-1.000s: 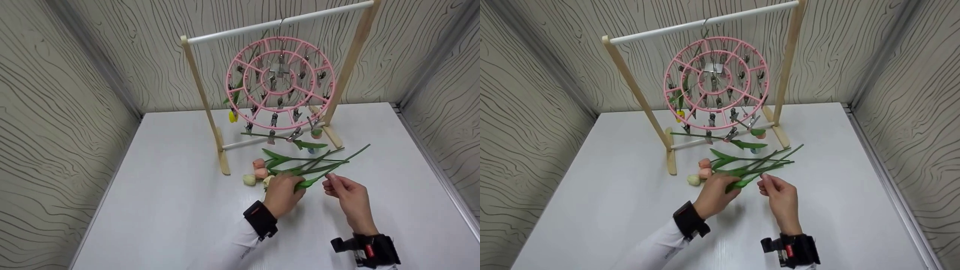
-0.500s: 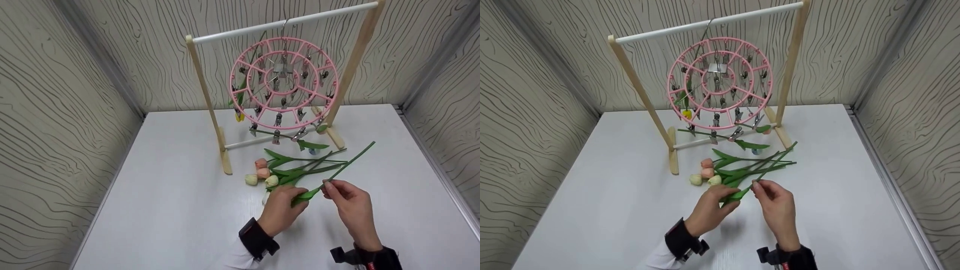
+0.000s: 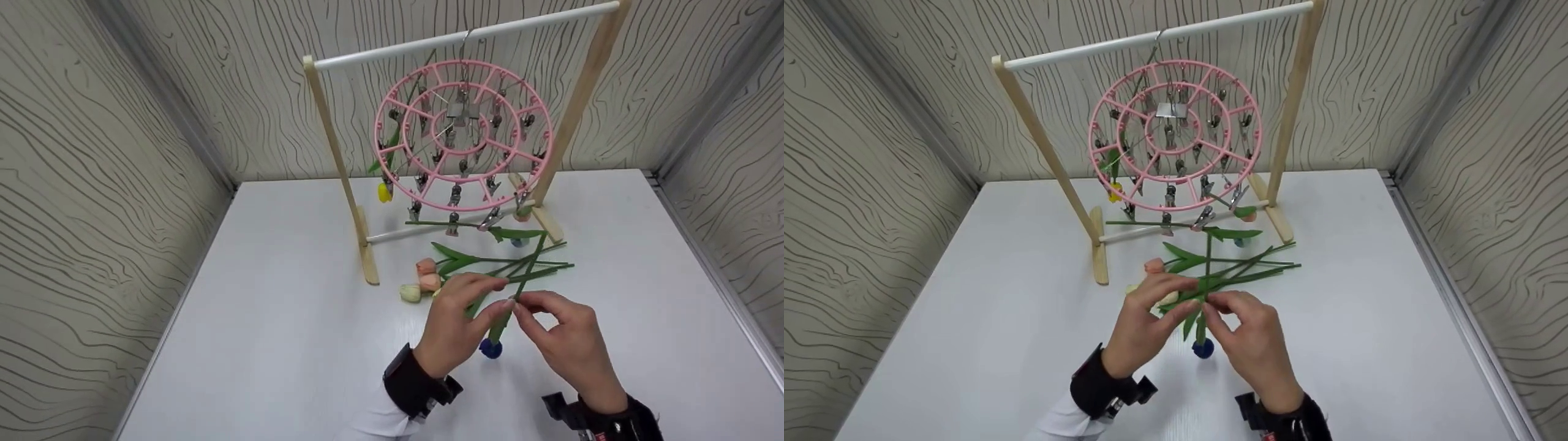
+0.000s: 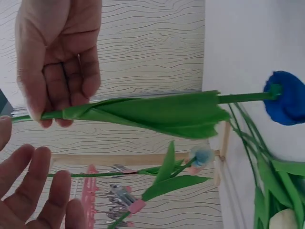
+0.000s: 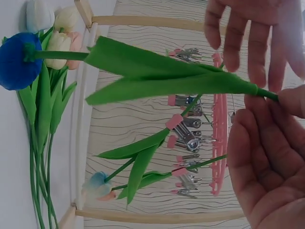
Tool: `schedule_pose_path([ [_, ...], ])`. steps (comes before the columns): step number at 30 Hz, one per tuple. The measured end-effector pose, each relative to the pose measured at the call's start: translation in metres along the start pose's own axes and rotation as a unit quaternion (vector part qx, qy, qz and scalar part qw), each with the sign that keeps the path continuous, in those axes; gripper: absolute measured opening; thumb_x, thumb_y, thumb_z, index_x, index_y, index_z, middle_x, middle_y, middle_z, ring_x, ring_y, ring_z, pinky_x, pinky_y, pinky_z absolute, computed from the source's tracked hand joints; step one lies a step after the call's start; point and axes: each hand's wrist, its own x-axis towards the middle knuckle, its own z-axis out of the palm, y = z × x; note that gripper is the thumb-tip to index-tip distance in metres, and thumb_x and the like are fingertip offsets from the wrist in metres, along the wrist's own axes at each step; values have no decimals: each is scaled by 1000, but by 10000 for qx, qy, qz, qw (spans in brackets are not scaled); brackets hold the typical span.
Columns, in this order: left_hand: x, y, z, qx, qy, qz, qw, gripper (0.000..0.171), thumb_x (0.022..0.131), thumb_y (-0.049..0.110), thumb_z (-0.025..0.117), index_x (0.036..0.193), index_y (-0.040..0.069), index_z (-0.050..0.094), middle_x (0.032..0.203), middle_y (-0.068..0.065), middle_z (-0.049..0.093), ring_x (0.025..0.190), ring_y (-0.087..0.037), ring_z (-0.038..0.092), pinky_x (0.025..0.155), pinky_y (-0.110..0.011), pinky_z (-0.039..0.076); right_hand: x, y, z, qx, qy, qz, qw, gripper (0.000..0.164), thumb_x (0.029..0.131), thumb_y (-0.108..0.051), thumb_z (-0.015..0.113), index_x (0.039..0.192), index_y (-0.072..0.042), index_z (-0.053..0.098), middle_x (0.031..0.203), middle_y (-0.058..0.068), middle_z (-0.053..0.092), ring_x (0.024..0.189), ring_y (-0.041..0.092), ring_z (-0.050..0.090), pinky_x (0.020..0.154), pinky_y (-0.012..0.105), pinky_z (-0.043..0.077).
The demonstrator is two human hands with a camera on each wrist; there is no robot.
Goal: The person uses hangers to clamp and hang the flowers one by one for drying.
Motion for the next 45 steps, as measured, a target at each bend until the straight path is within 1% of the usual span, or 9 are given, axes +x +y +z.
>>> schedule_pose_path([
  [4,6,9,-9,-156,-17,234,9996,27,101,24,72,122,8,78,115,-7,76,114,-19,69,101,-29,55,3,-4,1,189,-251,-509,9982,34,76,18,82,98,-8,80,89,2,80,84,-4,69,84,4,50],
  [12,11,12,-13,-386,-109,194,9990,19,99,19,74,113,6,78,108,-9,78,103,-19,70,91,-21,57,2,-4,3,403,-384,-482,9973,38,78,20,79,102,-8,80,95,-3,80,88,-3,70,83,5,51],
  [16,11,15,-16,-501,179,197,9984,17,100,19,74,111,6,77,105,-9,78,97,-18,70,86,-21,56,0,-3,8,468,-289,-231,9982,39,78,17,81,108,-8,81,103,-7,79,93,-2,71,86,6,52],
  [19,12,18,-19,-608,522,218,9965,15,99,19,75,108,6,76,102,-8,78,94,-17,71,91,-23,48,-3,-1,11,405,-265,26,9988,38,79,14,83,109,-8,81,104,-6,80,95,-4,70,87,6,51],
  [22,14,20,-22,-721,797,263,9939,13,98,18,77,104,6,76,98,-7,78,88,-17,70,90,-24,46,-5,0,14,354,-326,190,9987,35,80,12,84,108,-10,81,102,-3,81,97,-6,69,87,6,51],
  [28,14,20,-25,-877,1032,341,9902,10,96,13,78,103,5,75,94,-8,78,82,-18,65,82,-22,49,-5,0,18,403,-445,-42,9982,39,78,12,85,110,-10,80,104,1,80,100,-5,68,89,6,49],
  [33,14,17,-28,-934,908,263,9911,12,98,14,76,105,5,76,95,-8,78,84,-18,66,83,-27,49,-3,-2,19,269,-475,-352,9979,41,75,13,86,109,-8,80,102,2,81,97,-4,69,90,4,48],
  [40,14,10,-39,-700,359,-187,9967,17,98,18,77,110,5,79,96,-7,79,89,-16,69,84,-25,52,4,1,15,4,-767,-659,9949,38,75,7,89,108,-10,80,100,-2,81,96,2,73,90,3,49],
  [45,14,7,-42,-633,276,-100,9976,16,96,18,78,107,6,80,94,-7,80,87,-14,69,84,-25,53,17,11,4,149,-985,-788,9919,36,78,8,86,109,-10,81,101,0,81,99,0,73,90,4,50],
])
